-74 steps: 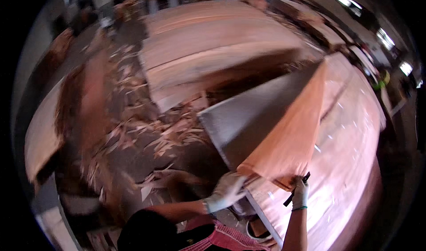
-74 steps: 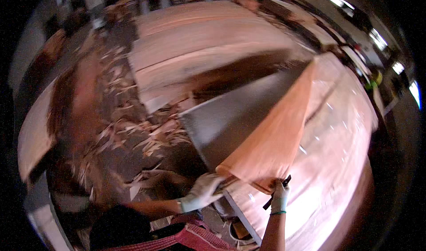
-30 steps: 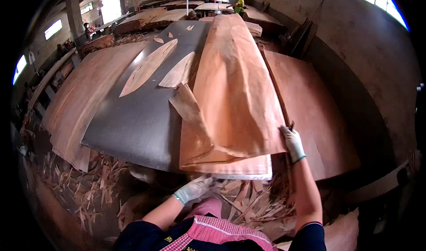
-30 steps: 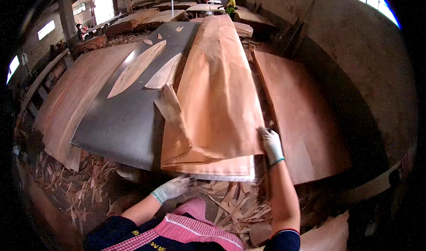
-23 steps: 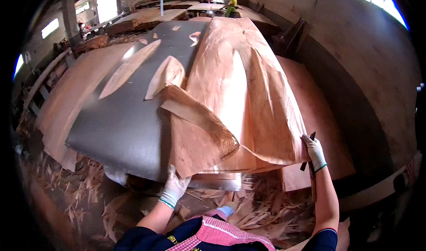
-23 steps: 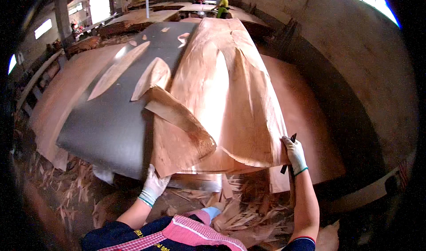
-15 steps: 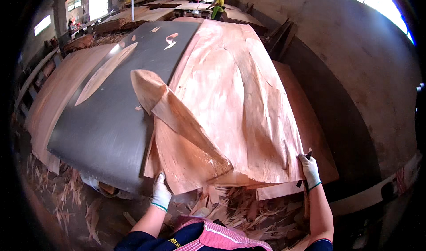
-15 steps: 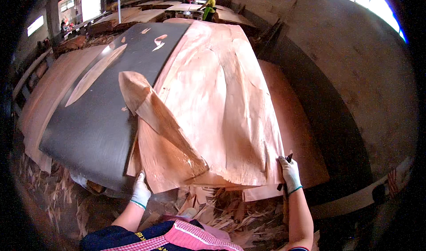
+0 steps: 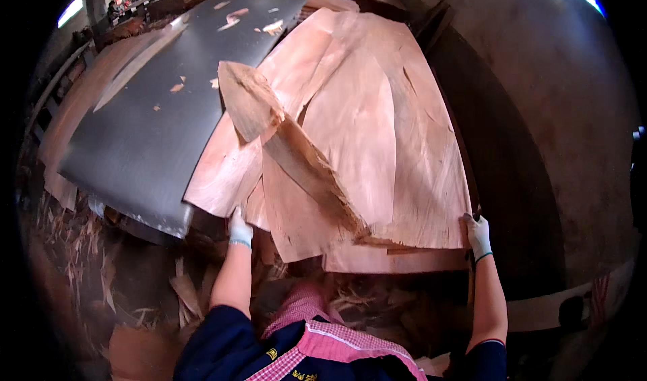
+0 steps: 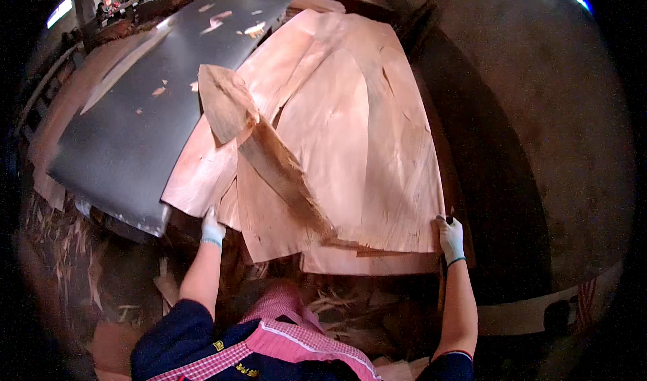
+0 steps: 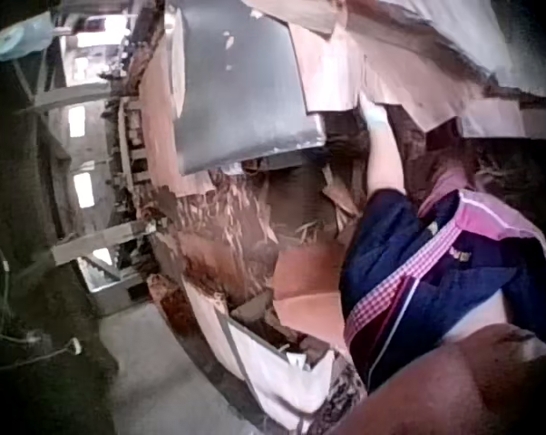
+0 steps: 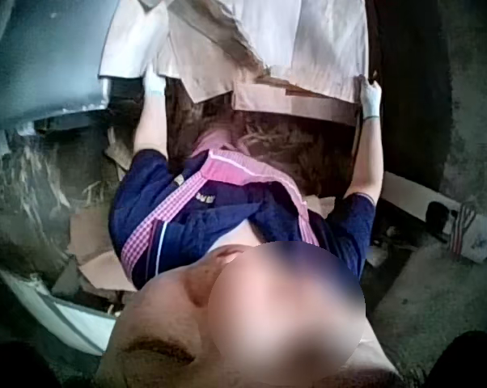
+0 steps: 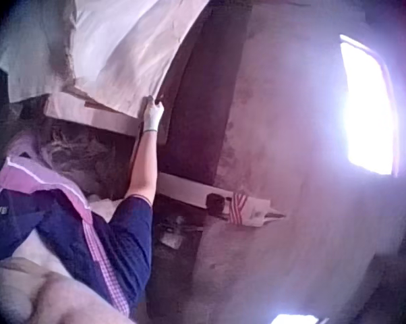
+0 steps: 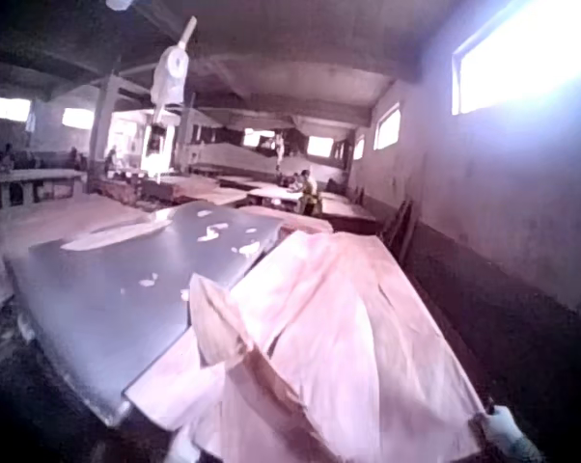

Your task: The person handles large wood veneer sheets in a workshop, moving them between stacks and trimming the edges using a handheld blade. The person applies tape to a veneer surface and uses a ruler to measure and mark a line before cutting.

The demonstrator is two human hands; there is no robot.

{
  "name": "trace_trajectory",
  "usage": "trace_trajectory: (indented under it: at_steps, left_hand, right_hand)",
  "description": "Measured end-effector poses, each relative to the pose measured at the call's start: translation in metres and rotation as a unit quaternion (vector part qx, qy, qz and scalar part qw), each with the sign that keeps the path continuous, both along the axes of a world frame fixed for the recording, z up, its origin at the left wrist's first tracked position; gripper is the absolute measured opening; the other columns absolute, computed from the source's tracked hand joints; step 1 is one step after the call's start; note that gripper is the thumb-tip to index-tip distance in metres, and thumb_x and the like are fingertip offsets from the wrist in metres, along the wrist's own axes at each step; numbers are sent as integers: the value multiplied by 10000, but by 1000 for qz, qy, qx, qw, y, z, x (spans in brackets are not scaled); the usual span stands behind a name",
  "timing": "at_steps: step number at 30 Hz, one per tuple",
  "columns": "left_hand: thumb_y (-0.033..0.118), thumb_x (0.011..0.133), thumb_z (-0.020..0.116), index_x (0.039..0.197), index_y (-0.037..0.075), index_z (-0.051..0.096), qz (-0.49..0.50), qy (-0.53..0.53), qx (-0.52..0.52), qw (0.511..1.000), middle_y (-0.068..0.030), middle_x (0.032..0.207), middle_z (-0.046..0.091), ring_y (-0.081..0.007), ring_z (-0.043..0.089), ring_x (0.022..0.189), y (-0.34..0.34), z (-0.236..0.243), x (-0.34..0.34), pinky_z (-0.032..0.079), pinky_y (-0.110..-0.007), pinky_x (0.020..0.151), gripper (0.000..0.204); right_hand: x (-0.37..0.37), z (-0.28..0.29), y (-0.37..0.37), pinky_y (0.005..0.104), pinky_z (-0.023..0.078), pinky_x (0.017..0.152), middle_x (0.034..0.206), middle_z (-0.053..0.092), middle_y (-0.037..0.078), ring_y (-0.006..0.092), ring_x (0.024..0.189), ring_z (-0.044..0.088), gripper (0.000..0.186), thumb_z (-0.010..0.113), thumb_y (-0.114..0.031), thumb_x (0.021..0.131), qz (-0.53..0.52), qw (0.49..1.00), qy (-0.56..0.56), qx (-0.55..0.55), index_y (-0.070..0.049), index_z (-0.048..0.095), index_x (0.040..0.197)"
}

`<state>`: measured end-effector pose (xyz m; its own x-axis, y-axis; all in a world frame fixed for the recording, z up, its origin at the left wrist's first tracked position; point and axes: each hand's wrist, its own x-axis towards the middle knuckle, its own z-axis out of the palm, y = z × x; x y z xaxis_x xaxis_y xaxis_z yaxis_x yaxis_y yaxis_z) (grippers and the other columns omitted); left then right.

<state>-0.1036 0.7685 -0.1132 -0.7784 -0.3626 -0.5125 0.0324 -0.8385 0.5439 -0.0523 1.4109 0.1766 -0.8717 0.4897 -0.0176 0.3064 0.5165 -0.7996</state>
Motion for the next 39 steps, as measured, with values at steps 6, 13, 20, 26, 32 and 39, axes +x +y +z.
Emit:
trace_trajectory:
  at_steps: [6, 13, 20, 26, 32, 39]
  left_hand:
    - [192, 875, 641, 1255, -12, 526, -1, -66, -130, 989, -141, 1240, 583, -256, 537, 1142, 42, -48, -9, 401, -383, 1013, 447]
    - [136, 844, 641, 1206, 7, 510, -61, 57, -680, 728, -120, 1078, 573, -227, 550, 923, 244, -50, -45, 466, -340, 833, 406]
    - [446, 823, 635, 1188, 64, 566, -465, 289, -797, 255, -173, 1166, 594, -313, 512, 1179, 541, 22, -73, 304, -421, 1087, 532]
    - [137, 836, 545, 903, 95, 629, -502, 331, -730, 325, -113, 860, 624, -297, 647, 813, 582, -23, -81, 523, -401, 714, 115]
    - [172, 841, 545, 940, 95, 627, -521, 293, -732, 327, -153, 830, 595, -335, 645, 771, 556, -48, -90, 527, -465, 669, 150]
    - [98, 830, 508, 747, 38, 679, -385, -124, -863, 303, -203, 712, 652, -317, 649, 616, 235, -88, -35, 525, -439, 555, 199]
  right_hand:
    - [-35, -85, 81, 357, 490, 649, 830, 667, 124, 199, 712, 612, 294, 620, -199, 896, 25, 997, -37, 68, 69, 630, 1016]
    - [-61, -126, 181, 279, 463, 609, 823, 658, 53, 112, 689, 560, 309, 661, -240, 902, 20, 995, -66, 68, 46, 620, 1012]
    - [-93, -153, 202, 286, 449, 601, 805, 628, 31, 92, 672, 513, 309, 672, -231, 896, 0, 996, -69, 55, 52, 618, 1010]
    - [-108, -213, 257, 273, 455, 714, 863, 643, 38, 102, 773, 528, 269, 651, -169, 896, -17, 993, -88, 76, 51, 614, 1045]
    - [-127, -242, 289, 279, 437, 672, 794, 605, 42, 110, 722, 492, 227, 625, -133, 894, 17, 990, -106, 92, 57, 607, 1017]
    - [-108, -284, 348, 294, 469, 783, 998, 651, 156, 175, 863, 597, 350, 584, -96, 898, 37, 985, -92, 144, 75, 523, 1197]
